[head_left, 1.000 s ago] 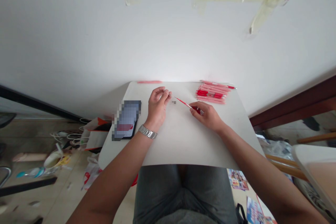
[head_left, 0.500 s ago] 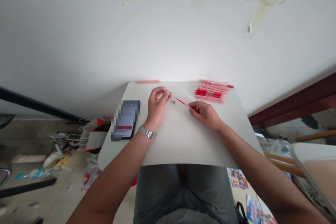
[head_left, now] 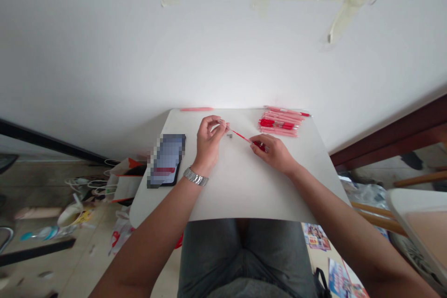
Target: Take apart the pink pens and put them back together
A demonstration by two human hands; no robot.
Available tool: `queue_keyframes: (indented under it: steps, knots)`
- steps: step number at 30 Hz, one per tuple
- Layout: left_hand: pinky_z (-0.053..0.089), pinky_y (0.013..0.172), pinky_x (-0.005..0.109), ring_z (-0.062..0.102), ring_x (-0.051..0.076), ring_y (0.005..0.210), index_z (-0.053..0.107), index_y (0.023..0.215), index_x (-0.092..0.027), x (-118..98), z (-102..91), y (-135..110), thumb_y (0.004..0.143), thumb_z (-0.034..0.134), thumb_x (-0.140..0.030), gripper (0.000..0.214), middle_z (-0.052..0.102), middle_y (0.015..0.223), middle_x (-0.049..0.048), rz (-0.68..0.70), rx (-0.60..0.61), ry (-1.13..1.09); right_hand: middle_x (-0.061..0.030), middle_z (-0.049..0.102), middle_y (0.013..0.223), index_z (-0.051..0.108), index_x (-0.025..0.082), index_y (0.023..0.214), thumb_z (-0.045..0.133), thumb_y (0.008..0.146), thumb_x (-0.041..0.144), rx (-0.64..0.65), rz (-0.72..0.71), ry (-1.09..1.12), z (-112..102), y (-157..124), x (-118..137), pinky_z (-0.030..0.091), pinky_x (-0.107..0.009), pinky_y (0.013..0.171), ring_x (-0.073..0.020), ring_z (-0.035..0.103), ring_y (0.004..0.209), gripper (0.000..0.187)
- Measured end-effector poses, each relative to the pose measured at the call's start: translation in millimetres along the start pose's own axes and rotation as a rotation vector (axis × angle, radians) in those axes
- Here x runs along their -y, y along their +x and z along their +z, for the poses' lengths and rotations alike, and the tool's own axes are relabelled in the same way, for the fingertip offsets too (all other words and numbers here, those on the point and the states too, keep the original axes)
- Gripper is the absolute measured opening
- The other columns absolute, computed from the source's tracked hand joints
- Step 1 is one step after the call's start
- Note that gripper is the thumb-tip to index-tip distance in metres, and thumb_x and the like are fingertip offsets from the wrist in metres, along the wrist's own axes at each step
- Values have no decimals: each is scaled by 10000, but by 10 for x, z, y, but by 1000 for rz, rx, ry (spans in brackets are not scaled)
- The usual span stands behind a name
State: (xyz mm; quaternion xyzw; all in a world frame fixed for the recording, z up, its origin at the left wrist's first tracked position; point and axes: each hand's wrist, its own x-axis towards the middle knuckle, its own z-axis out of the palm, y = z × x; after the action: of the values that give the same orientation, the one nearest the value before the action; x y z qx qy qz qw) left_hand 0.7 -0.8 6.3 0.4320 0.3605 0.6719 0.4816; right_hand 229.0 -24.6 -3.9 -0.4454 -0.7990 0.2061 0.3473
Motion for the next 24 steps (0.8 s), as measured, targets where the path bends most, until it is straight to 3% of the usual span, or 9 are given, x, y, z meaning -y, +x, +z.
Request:
queue_keyframes:
  steps: [24]
  knots:
    - [593, 1027, 417, 756, 200, 1036, 621, 1120, -239, 64, 82, -135, 825, 901, -387, 434, 692, 1065, 23, -120, 159, -37, -47, 706, 853, 721, 208, 1113, 602, 1024, 347, -29, -5, 48, -5, -8, 30, 510, -330, 718, -182, 622, 725, 203]
